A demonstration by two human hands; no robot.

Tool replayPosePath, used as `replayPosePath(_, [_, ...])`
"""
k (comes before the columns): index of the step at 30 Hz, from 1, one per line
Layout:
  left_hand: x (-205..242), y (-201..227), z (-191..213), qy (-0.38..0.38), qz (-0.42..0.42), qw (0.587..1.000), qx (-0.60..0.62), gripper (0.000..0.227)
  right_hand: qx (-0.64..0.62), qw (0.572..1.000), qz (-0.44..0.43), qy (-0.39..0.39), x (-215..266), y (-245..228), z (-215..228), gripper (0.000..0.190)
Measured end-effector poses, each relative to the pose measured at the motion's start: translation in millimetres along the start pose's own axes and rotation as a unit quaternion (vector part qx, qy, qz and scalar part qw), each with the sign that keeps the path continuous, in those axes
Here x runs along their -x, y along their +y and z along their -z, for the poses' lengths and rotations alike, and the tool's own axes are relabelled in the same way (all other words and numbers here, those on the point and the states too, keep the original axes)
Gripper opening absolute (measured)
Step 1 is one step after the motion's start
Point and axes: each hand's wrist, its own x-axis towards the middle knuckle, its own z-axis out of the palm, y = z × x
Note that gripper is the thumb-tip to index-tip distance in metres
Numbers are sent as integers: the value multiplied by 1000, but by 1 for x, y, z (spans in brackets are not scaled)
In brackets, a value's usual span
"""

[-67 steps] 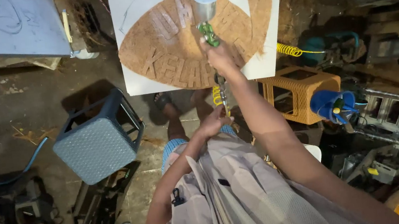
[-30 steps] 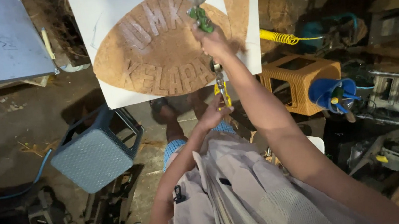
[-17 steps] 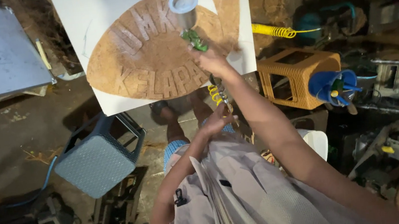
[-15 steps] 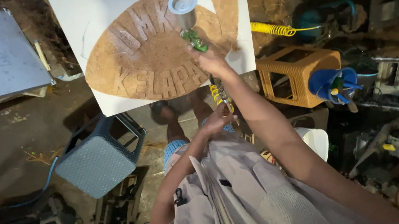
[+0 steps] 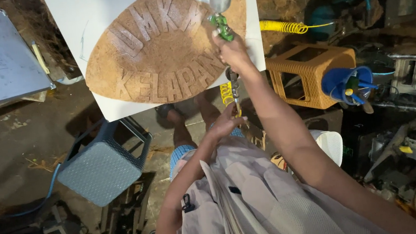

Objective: Applying a finish to a decorative coconut leaf sign using a spray gun and then drying it with a heat gun.

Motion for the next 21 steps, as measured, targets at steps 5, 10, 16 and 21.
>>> replayPosePath(5, [-1, -6, -3, -18, 5, 1000, 3, 75, 6, 1000, 11, -23, 5, 13, 8, 29])
replayPosePath(10, [6, -11, -7, -55, 23, 998, 8, 76, 6, 999, 16, -45, 29, 10, 2, 30])
replayPosePath(16, [-7, -18, -19, -74, 44, 996, -17, 72, 34, 996, 13, -76, 64, -26, 14, 31])
replayPosePath(21, [-10, -8, -15, -64, 38, 997, 4, 79, -17, 999, 30, 7, 14, 24, 23, 26])
